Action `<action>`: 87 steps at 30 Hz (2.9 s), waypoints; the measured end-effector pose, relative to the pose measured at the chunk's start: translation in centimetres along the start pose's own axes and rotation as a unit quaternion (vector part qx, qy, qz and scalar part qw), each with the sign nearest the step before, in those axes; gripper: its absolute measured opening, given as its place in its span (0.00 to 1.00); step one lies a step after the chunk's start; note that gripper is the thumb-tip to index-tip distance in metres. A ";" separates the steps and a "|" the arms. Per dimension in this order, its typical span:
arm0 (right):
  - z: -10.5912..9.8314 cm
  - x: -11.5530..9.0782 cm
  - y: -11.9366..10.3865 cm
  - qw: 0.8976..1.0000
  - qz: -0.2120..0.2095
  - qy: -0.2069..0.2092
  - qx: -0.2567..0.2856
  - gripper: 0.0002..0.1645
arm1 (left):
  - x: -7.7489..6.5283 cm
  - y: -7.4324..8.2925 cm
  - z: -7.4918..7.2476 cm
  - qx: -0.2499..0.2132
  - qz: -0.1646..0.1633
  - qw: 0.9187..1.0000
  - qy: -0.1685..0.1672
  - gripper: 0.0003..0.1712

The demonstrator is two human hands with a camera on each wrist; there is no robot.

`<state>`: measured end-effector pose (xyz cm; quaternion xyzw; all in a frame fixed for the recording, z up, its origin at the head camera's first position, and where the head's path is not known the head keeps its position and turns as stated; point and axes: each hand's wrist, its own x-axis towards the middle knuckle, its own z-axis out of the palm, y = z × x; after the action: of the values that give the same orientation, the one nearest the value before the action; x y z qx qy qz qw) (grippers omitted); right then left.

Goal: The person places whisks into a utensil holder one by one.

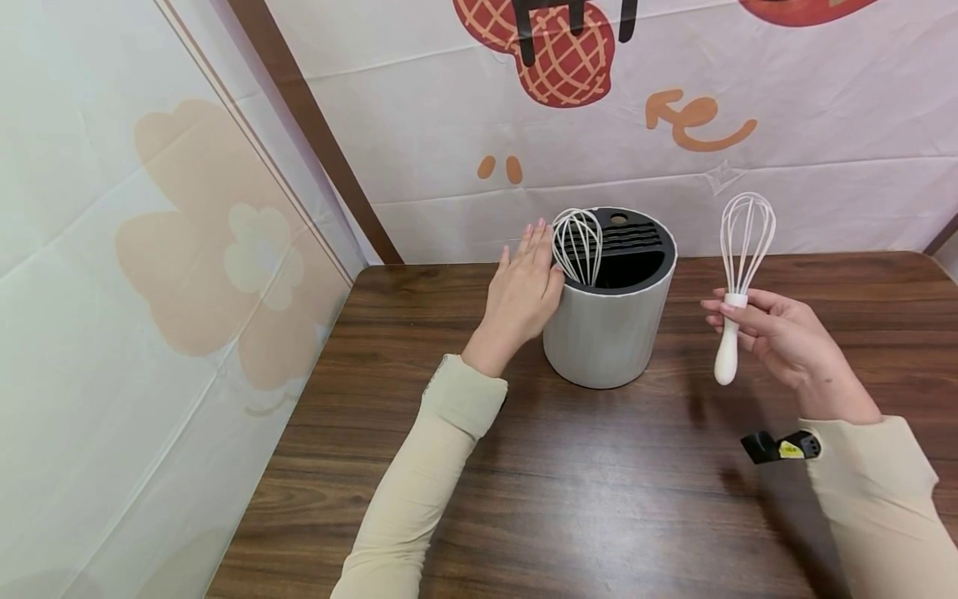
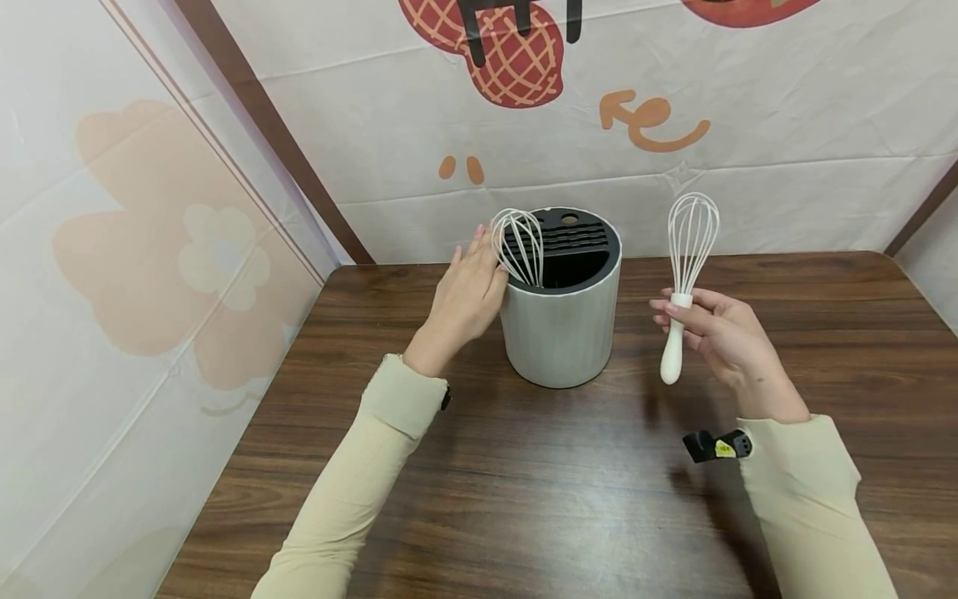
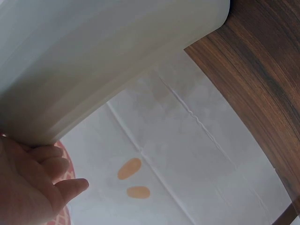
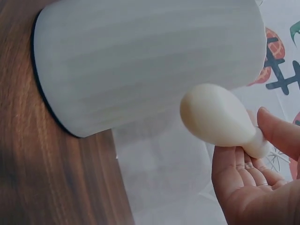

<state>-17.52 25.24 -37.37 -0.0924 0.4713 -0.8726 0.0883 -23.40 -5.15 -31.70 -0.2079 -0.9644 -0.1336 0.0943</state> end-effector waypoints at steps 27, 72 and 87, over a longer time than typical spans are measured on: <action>4.5 1.3 -2.8 0.998 -0.051 0.022 -0.007 0.13 | 0.0 0.0 -0.1 0.002 -0.007 1.000 -0.011 0.32; 10.2 3.5 -4.9 0.993 -0.114 0.020 -0.027 0.13 | 0.1 0.1 -0.4 -0.012 -0.007 1.000 -0.014 0.32; 11.4 3.5 -5.2 0.992 -0.128 0.018 -0.004 0.15 | 0.2 0.3 -0.5 -0.011 -0.004 1.000 -0.012 0.32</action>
<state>-18.42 18.00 -26.55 -0.1367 0.4608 -0.8763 -0.0332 -23.39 -4.94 -31.07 -0.2066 -0.9648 -0.1422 0.0795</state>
